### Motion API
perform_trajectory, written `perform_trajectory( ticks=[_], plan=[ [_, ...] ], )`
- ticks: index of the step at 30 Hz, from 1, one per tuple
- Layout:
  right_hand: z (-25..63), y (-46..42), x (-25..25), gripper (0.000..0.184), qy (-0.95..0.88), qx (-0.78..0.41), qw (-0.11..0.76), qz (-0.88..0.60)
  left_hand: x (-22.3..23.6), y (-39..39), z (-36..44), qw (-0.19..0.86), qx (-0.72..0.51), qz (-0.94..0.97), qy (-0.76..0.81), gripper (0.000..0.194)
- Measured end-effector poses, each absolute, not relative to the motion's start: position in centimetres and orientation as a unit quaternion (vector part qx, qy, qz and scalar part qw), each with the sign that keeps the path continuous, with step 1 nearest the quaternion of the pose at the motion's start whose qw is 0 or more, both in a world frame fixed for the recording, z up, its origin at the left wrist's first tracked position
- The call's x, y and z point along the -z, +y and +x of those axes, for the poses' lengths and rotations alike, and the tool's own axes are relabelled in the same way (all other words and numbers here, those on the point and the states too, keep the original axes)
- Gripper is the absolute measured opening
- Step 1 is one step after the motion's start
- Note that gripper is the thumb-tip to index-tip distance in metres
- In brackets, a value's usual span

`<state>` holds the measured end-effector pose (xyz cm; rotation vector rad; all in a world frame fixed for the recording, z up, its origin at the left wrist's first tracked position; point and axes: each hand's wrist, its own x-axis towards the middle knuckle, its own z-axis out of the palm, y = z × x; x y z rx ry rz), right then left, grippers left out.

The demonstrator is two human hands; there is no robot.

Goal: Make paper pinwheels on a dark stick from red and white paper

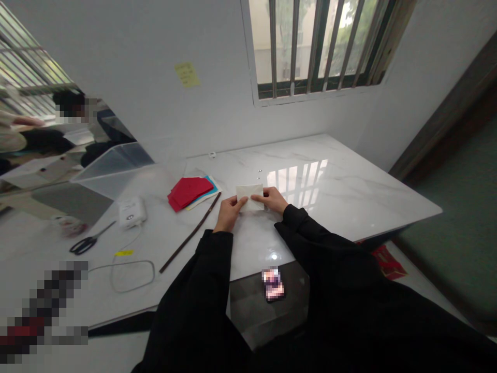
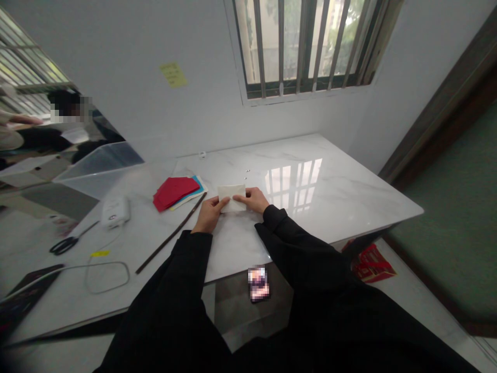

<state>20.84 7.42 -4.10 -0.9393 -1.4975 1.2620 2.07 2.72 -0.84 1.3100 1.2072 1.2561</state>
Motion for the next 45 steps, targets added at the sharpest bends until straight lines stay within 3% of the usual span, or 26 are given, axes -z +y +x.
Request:
perform_trajectory(
  ticks=[12,15,18,25,32,38,45],
  plan=[
    [20.9,7.5,3.7,0.045,-0.617,-0.496,0.474,-0.384,1.3,3.1,1.9,0.469,-0.537,0.511,0.48,0.059],
    [22.6,8.4,3.2,0.049,-0.559,-0.422,0.551,-0.453,1.4,3.6,1.6,0.467,-0.621,0.422,0.466,0.05],
    [24.6,9.1,3.1,0.036,-0.487,-0.306,0.59,-0.567,1.1,3.9,1.1,0.478,-0.691,0.322,0.436,0.037],
    [24.5,8.6,3.8,0.018,-0.588,-0.214,0.465,-0.627,1.2,4.2,1.2,0.461,-0.718,0.285,0.438,0.03],
    [23.0,11.8,3.4,0.027,-0.67,-0.173,0.374,-0.617,2.5,4.3,1.6,0.362,-0.669,0.417,0.497,0.05],
    [21.1,15.6,2.9,0.039,-0.698,-0.143,0.318,-0.625,3.1,4.3,1.3,0.349,-0.651,0.446,0.506,0.055],
    [20.2,16.5,3.1,0.012,-0.687,-0.156,0.339,-0.623,3.2,4.0,1.3,0.342,-0.639,0.458,0.515,0.052]
  ],
)
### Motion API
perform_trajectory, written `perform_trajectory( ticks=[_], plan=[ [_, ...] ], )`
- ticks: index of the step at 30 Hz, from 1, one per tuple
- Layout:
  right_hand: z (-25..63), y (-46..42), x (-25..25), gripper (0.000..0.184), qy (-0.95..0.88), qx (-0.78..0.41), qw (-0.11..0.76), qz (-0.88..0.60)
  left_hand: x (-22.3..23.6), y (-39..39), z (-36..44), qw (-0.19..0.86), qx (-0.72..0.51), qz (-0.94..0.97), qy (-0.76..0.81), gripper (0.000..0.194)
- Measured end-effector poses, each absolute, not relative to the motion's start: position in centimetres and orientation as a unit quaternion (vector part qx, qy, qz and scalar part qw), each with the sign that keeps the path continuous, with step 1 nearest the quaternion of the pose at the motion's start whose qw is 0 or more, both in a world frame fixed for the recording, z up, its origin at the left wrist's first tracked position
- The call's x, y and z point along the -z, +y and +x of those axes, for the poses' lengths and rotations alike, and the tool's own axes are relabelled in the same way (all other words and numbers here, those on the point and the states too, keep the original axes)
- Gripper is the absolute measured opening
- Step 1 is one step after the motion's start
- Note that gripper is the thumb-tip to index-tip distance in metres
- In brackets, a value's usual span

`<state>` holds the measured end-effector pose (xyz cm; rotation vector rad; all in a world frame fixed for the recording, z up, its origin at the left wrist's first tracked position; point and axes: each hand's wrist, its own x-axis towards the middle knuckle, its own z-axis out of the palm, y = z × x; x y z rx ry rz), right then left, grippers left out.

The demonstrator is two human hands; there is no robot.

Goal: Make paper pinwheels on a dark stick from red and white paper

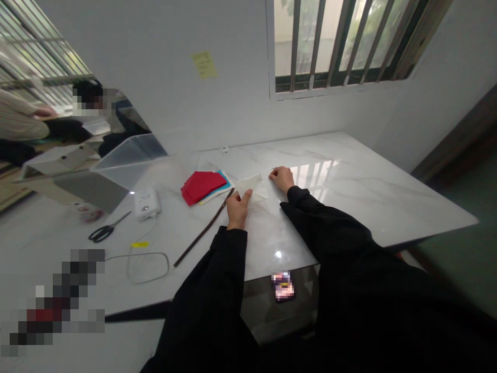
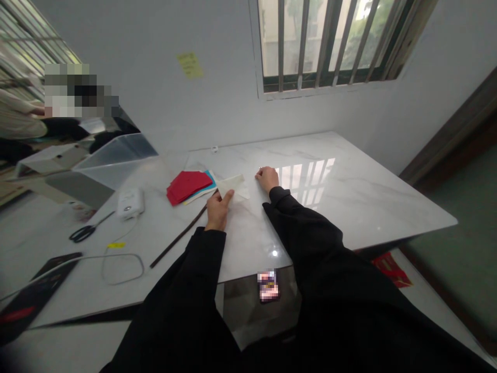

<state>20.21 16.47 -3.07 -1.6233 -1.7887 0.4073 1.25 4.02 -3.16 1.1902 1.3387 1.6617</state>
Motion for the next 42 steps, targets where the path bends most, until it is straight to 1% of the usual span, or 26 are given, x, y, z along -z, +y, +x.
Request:
perform_trajectory(
  ticks=[6,10,14,16,20,24,27,32,37,42],
  plan=[
    [21.5,15.0,3.2,0.009,-0.679,-0.17,0.374,-0.608,3.0,4.1,1.3,0.354,-0.635,0.457,0.511,0.053],
    [23.1,13.2,3.1,0.007,-0.668,-0.222,0.434,-0.562,2.9,4.1,1.4,0.352,-0.634,0.467,0.507,0.049],
    [25.0,11.2,3.2,0.017,-0.611,-0.298,0.508,-0.528,2.8,4.1,1.4,0.35,-0.628,0.469,0.513,0.048],
    [25.7,10.5,3.4,0.02,-0.582,-0.328,0.526,-0.526,2.8,4.2,1.4,0.349,-0.627,0.468,0.516,0.05],
    [26.5,9.8,4.0,0.034,-0.544,-0.374,0.544,-0.518,2.6,4.1,1.4,0.341,-0.621,0.474,0.522,0.051],
    [26.7,10.0,4.2,0.028,-0.506,-0.417,0.569,-0.496,2.4,3.9,1.3,0.337,-0.618,0.476,0.526,0.051],
    [26.6,10.1,4.2,0.025,-0.504,-0.419,0.569,-0.496,2.3,3.9,1.4,0.345,-0.623,0.47,0.521,0.051],
    [26.2,9.6,4.0,0.017,-0.571,-0.353,0.509,-0.538,2.3,3.9,1.5,0.35,-0.634,0.461,0.512,0.05],
    [25.7,9.4,4.0,0.018,-0.59,-0.339,0.507,-0.529,2.3,3.8,1.4,0.355,-0.633,0.458,0.514,0.05],
    [25.4,9.4,3.8,0.016,-0.627,-0.324,0.47,-0.53,2.5,4.0,1.4,0.359,-0.634,0.455,0.512,0.051]
  ],
)
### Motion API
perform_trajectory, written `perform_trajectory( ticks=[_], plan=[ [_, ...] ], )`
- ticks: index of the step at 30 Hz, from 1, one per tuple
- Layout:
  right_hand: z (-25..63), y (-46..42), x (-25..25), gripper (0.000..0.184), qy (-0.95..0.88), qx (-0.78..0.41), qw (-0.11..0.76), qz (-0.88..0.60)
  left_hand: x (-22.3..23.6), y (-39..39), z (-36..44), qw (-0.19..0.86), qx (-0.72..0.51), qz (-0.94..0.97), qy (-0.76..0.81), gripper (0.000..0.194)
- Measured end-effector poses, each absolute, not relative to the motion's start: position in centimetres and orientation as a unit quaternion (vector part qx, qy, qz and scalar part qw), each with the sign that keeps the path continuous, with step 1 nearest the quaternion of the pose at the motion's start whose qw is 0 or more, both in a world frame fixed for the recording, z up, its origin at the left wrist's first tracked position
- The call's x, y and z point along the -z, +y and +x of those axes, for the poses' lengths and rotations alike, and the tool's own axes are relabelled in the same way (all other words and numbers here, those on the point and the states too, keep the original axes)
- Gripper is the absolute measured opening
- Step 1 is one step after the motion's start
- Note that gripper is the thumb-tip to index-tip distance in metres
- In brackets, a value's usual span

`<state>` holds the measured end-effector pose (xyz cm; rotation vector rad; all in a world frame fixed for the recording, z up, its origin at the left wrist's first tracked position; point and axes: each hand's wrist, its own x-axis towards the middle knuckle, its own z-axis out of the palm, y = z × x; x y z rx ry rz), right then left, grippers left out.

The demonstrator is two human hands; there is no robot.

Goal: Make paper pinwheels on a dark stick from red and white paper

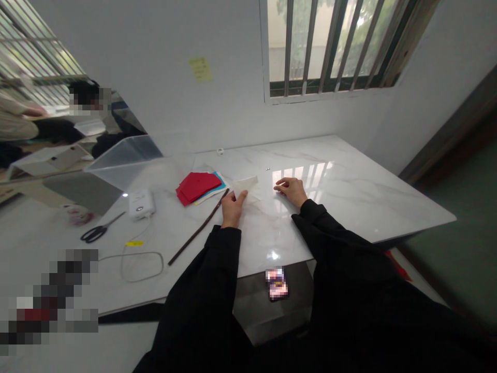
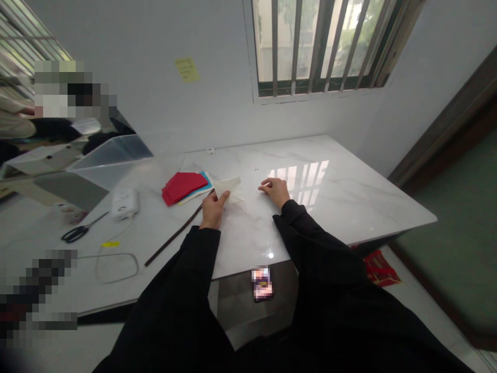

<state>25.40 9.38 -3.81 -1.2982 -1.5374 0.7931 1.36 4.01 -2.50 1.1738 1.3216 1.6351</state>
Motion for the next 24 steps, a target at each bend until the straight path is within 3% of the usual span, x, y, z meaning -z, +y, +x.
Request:
perform_trajectory(
  ticks=[6,10,13,24],
  plan=[
    [25.41,9.42,3.6,0.02,-0.689,-0.256,0.42,-0.533,2.61,4.04,1.19,0.354,-0.632,0.463,0.511,0.052],
    [25.3,9.33,3.37,0.006,-0.703,-0.206,0.402,-0.55,2.6,4.07,1.18,0.339,-0.628,0.466,0.523,0.049],
    [25.12,9.24,3.19,0.006,-0.719,-0.178,0.38,-0.554,2.66,4.15,1.21,0.343,-0.631,0.461,0.521,0.05],
    [24.78,9.09,3.85,0.015,-0.679,-0.246,0.421,-0.55,2.04,3.66,1.39,0.336,-0.627,0.468,0.525,0.047]
  ],
)
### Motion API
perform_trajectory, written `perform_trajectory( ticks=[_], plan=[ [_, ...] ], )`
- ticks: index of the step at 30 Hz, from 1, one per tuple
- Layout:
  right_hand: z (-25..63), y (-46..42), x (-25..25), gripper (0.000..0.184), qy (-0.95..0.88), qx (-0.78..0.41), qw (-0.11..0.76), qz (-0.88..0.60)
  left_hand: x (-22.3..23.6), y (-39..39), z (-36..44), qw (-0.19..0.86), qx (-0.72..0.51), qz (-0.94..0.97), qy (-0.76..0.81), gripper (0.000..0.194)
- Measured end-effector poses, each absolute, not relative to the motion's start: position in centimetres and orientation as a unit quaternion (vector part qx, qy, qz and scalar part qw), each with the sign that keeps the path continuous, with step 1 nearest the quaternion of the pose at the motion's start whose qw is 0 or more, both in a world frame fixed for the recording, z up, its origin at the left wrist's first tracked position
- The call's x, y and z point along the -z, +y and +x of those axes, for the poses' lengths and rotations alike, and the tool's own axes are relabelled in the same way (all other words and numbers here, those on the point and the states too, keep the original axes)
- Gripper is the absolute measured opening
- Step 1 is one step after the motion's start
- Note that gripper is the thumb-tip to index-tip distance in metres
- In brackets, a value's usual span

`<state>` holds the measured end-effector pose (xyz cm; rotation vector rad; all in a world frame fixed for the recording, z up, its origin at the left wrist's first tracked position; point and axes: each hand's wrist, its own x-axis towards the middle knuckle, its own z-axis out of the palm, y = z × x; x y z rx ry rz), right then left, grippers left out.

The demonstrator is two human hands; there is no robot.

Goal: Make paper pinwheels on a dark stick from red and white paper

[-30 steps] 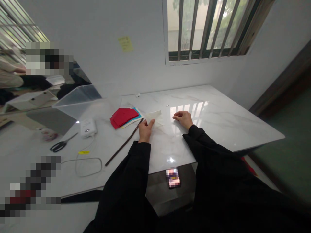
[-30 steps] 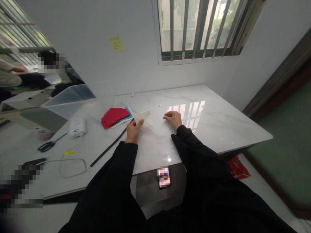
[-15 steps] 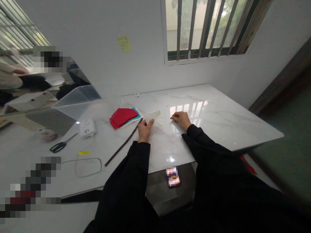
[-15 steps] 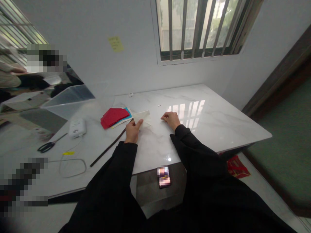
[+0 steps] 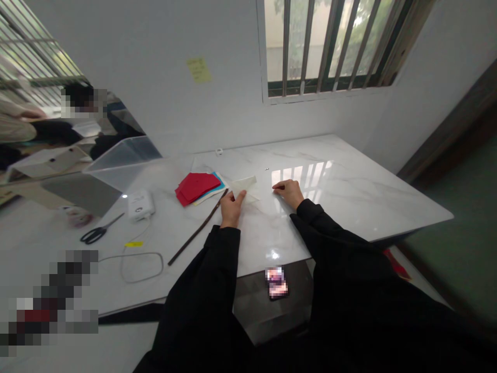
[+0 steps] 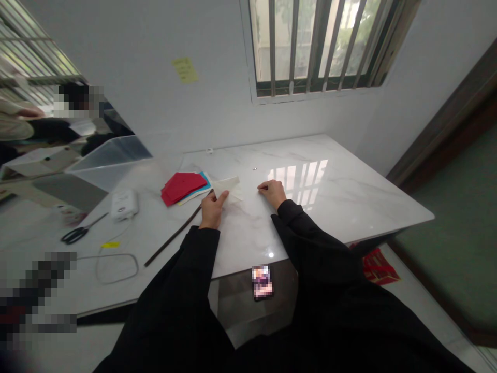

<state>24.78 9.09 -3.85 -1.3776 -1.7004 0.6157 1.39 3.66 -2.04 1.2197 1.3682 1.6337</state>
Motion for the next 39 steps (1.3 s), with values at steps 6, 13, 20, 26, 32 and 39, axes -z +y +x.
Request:
perform_trajectory(
  ticks=[6,13,20,26,32,39],
  plan=[
    [25.05,8.9,3.8,0.024,-0.67,-0.28,0.438,-0.53,2.26,3.77,1.33,0.339,-0.626,0.47,0.522,0.049],
    [25.0,8.96,3.77,0.016,-0.683,-0.245,0.433,-0.535,2.37,3.87,1.29,0.341,-0.626,0.463,0.528,0.051],
    [25.35,9.15,3.72,0.014,-0.694,-0.195,0.398,-0.567,2.73,4.15,1.23,0.343,-0.635,0.459,0.517,0.057],
    [25.09,8.84,3.69,0.011,-0.74,-0.183,0.365,-0.535,2.34,3.92,1.3,0.338,-0.634,0.464,0.519,0.056],
    [24.6,8.92,3.87,0.006,-0.737,-0.179,0.373,-0.534,2.48,4.07,1.25,0.335,-0.631,0.469,0.519,0.056],
    [24.78,8.51,3.04,0.006,-0.69,-0.239,0.434,-0.528,2.43,3.98,1.26,0.343,-0.631,0.464,0.518,0.058]
  ],
)
